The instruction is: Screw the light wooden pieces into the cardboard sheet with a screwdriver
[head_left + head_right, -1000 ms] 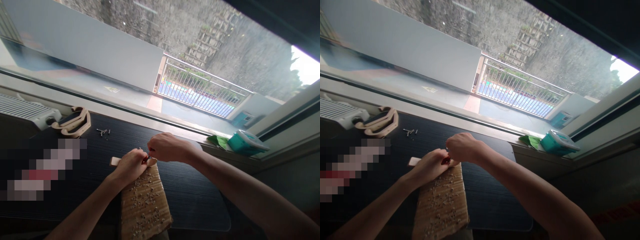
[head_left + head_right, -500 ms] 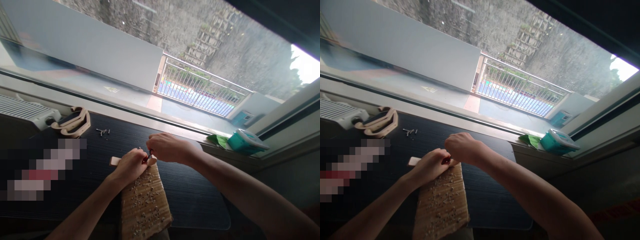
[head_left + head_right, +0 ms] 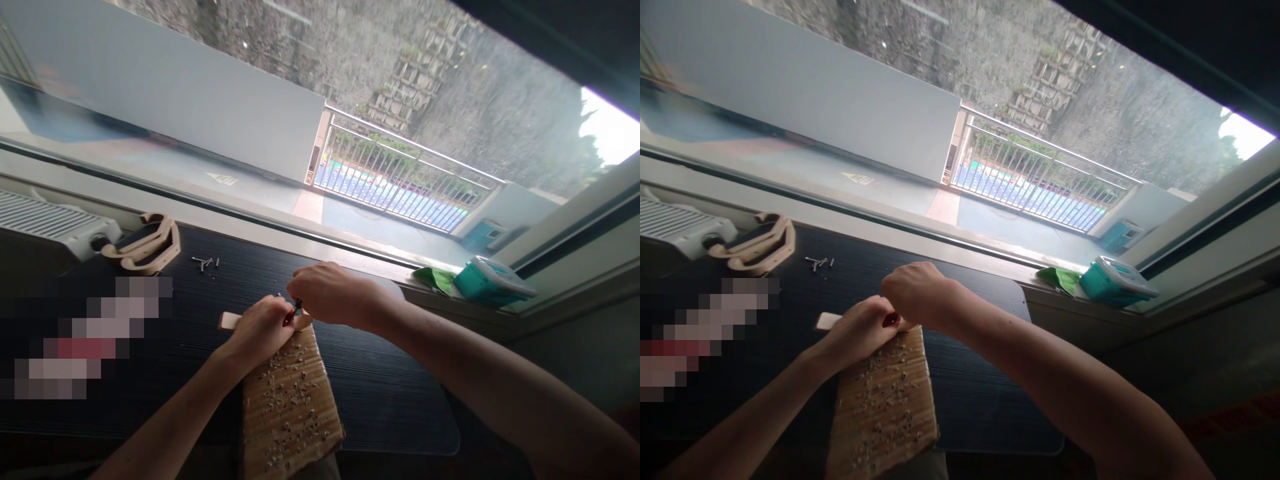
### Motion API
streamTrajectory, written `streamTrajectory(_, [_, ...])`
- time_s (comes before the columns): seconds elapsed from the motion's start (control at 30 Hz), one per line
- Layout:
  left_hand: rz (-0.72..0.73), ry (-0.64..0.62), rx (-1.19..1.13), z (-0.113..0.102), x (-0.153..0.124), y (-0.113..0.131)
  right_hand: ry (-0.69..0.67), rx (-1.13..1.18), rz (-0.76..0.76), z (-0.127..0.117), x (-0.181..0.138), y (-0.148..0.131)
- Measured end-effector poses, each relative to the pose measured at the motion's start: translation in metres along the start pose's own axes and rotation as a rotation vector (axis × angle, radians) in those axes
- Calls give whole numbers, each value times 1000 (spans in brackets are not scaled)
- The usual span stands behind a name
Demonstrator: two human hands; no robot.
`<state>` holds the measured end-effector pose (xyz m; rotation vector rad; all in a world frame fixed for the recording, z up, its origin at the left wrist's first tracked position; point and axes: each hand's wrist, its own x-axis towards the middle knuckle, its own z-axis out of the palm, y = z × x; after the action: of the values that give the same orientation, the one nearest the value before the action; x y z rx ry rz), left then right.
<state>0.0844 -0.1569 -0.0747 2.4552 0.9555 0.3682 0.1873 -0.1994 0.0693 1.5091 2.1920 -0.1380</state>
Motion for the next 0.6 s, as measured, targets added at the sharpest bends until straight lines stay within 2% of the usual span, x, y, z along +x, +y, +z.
streamTrajectory(0.13, [13,10,4,1,1,-1,13,21,-18,5,7,5])
streamTrajectory(0.37, [3,0,8,2,1,-5,15,54,88,8,9,10])
streamTrajectory(0.6, [18,12,-16,0,1,-2,9,25,-33,-2,7,2])
